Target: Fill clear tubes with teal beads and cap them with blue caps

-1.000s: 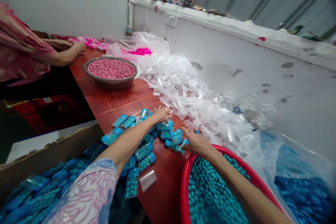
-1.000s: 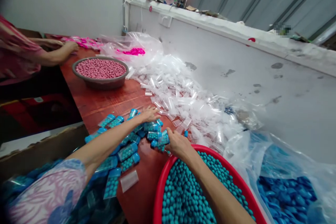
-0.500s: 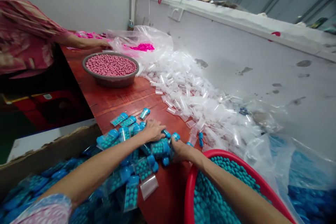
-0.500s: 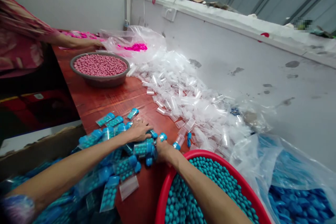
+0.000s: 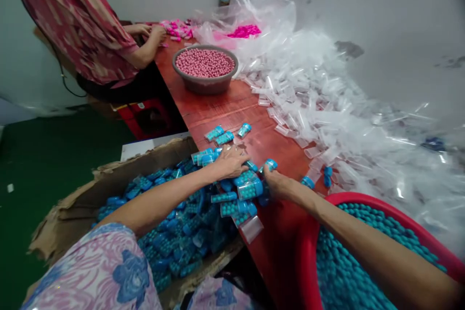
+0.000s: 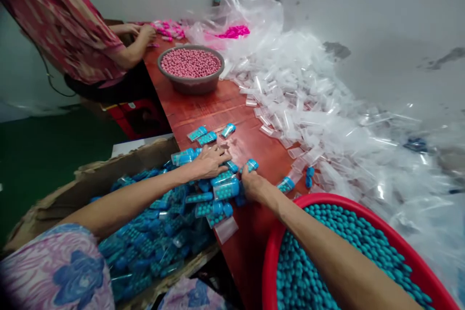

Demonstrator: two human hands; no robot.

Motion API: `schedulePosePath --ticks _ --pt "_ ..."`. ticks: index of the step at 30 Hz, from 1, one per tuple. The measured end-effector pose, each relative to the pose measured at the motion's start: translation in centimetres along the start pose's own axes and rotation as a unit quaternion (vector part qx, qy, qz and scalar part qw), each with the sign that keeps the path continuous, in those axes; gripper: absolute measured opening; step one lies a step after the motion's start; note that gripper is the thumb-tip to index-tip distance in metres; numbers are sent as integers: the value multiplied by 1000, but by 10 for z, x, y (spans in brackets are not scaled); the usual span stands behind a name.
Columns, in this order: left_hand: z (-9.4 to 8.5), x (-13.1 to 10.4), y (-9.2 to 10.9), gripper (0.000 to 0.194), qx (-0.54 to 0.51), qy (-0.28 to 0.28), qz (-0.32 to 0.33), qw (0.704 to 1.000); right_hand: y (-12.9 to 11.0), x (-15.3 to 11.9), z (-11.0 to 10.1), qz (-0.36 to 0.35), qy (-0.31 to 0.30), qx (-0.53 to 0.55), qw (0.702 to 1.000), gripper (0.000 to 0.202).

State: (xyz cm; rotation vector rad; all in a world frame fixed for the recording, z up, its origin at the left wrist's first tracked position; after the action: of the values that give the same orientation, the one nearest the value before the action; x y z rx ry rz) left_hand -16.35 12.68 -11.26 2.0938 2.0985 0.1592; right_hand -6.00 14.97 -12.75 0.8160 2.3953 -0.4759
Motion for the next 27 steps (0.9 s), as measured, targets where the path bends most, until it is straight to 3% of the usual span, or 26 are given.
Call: schedulePosePath --ticks 5,9,12,15,17,19,21,24,27 --pt "-13 -45 -20 35 9 11 -19 1000 -40 0 0 -44 27 -11 999 55" --pt "-13 -86 -47 36 9 20 -64 998 -72 5 -1 -94 38 -16 995 53" --pt "-8 -109 -69 41 8 48 -129 990 -77 1 -8 -99 47 -22 994 53" --pt "-7 -125 -73 42 -2 108 -183 977 -75 -21 -16 -105 77 -53 990 38" --pt "-8 -131 -61 39 -26 150 -181 972 -85 -44 -8 -154 86 -103 979 30" --pt "-12 -130 -42 36 -55 183 -157 969 -98 -65 16 -204 58 -145 966 25" --pt "-17 -120 -20 34 -78 199 -122 969 -102 -73 37 -183 63 -185 964 22" --pt "-24 -90 16 38 -105 186 -63 975 -106 -68 54 -157 93 -201 963 25" --pt "-15 -59 54 41 -105 116 16 988 -100 -59 54 -151 110 -204 961 25"
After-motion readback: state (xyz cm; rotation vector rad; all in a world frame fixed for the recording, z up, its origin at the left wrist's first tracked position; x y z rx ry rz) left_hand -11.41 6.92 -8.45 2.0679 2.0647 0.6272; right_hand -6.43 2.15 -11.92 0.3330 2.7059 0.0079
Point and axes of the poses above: each hand's wrist, its own x-axis towards the middle knuckle, its own z-axis out of the palm, y = z × x, the point moved 9 cm from there along x, towards the middle knuckle, and after that the axes turned 1 degree about -y, right-handed, at the moved point
